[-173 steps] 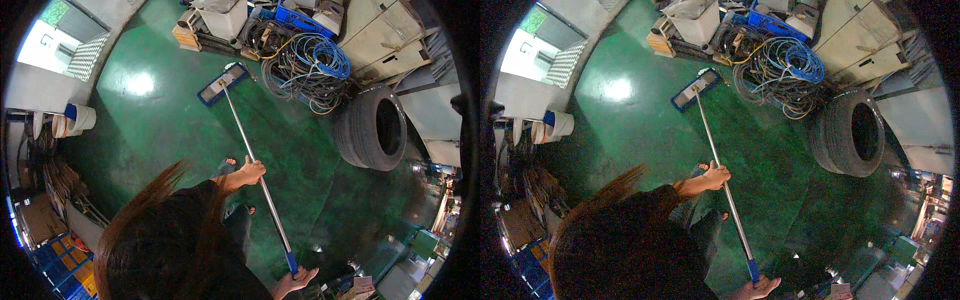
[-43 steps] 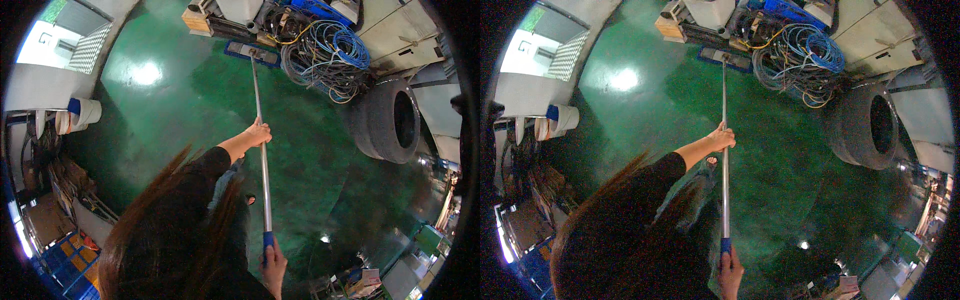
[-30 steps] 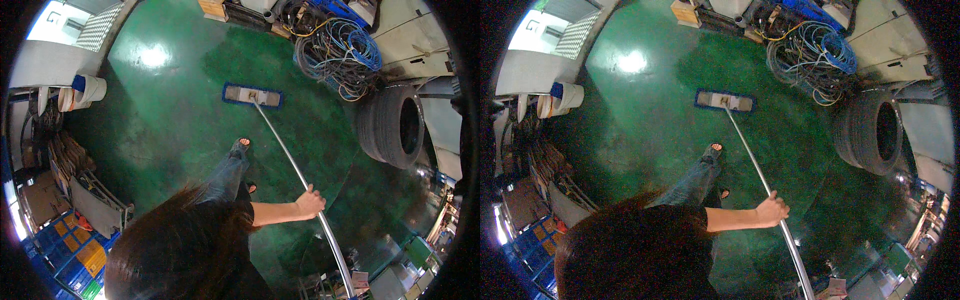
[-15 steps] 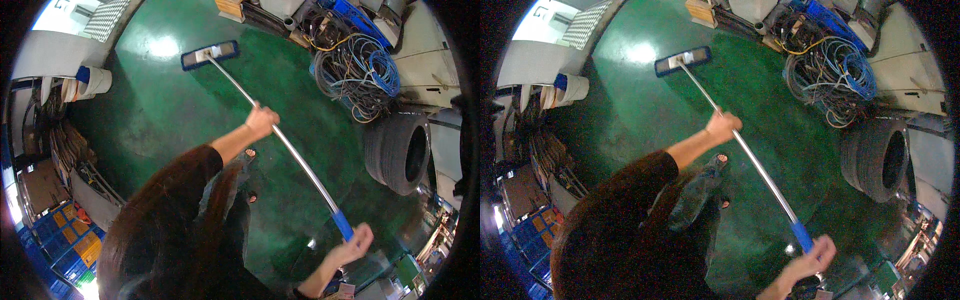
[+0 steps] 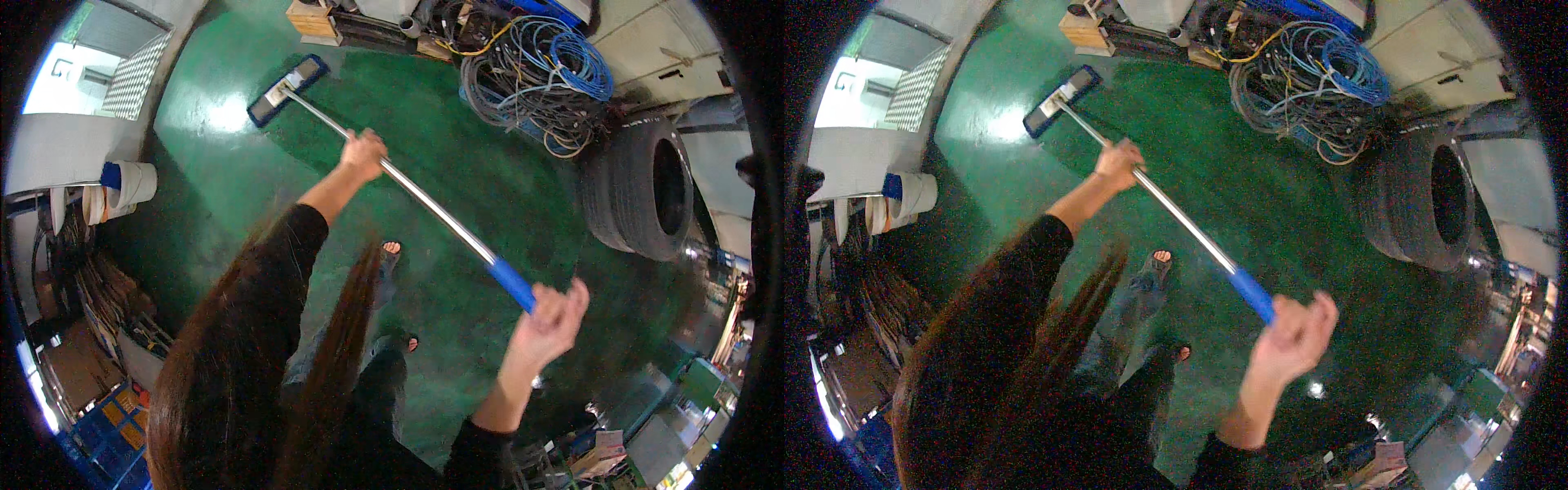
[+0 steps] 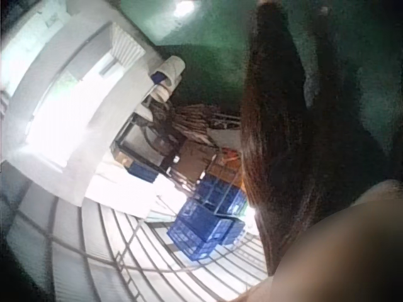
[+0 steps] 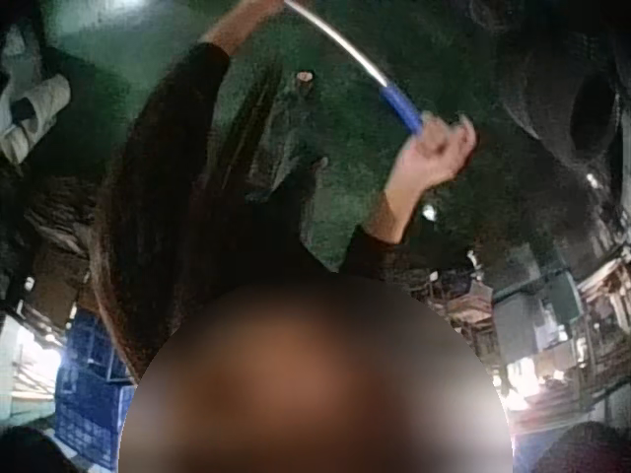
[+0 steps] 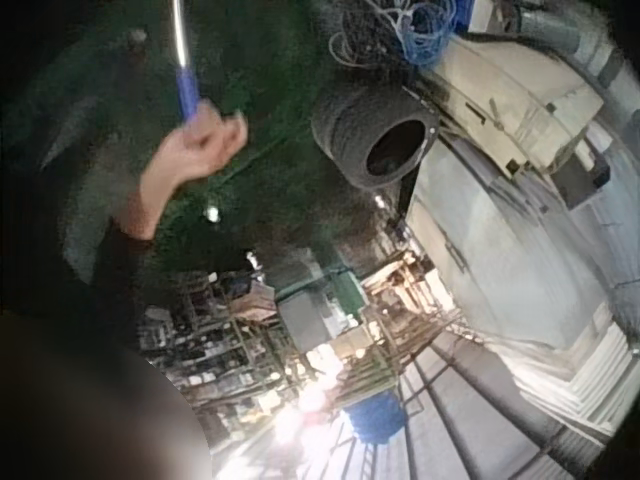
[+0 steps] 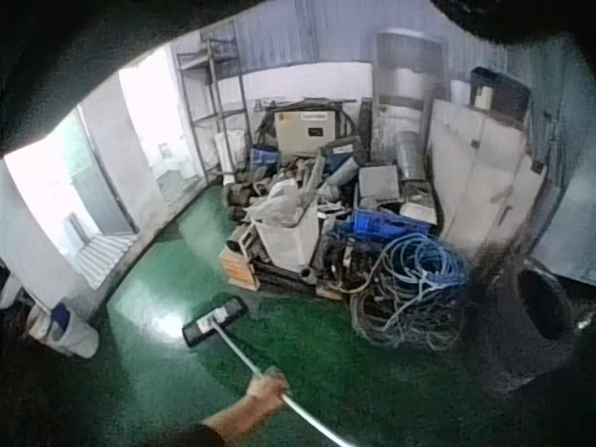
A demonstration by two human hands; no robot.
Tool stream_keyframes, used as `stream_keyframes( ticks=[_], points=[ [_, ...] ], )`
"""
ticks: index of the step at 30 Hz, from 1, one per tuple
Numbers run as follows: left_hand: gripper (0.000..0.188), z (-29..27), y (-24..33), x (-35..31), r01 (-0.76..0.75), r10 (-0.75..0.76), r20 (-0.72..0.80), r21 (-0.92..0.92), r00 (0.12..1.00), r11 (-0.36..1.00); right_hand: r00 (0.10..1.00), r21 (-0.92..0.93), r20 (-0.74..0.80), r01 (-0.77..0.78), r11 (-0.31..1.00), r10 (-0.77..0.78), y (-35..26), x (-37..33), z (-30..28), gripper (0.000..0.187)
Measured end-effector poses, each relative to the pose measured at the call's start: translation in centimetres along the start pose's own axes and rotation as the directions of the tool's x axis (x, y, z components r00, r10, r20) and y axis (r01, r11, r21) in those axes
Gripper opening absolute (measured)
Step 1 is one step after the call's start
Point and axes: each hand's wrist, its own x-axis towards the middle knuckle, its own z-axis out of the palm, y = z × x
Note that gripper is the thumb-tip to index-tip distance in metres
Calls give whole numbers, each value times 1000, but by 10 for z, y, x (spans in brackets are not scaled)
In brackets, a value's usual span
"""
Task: The person mops a green industrial floor using a flat mop, moving systematically across the area and around equipment and storage items.
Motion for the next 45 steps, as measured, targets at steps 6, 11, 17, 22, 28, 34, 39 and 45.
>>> stream_keyframes(
  ticks=[6,11,17,22,28,34,39,45],
  points=[
    [6,-19,264,-123,-605,494,-364,-331,790,724,899,-476,3,386,790,-438,-231,-126,-200,46],
    [16,-62,499,-274,-668,585,-358,-563,728,487,756,-787,-66,362,500,-651,-391,-269,-303,34],
    [25,-45,707,-394,-803,761,-390,-529,518,275,545,-974,-7,186,128,-839,-486,-379,-368,36],
    [27,-32,799,-431,-785,828,-326,-585,456,202,704,-794,-43,406,452,-709,-571,-413,-449,41],
    [25,-35,774,-459,-778,865,-206,-564,459,278,641,-770,-126,418,482,-757,-578,-426,-502,50],
    [22,-23,608,-445,-665,700,-233,-602,675,442,722,-828,-27,371,420,-691,-463,-384,-457,50],
    [19,21,395,-419,-494,403,-291,-597,868,632,842,-682,155,470,561,-516,-337,-325,-387,52],
    [19,90,99,-408,-140,24,-221,-524,975,840,997,174,74,-29,984,16,-127,-302,-198,41]
  ],
)
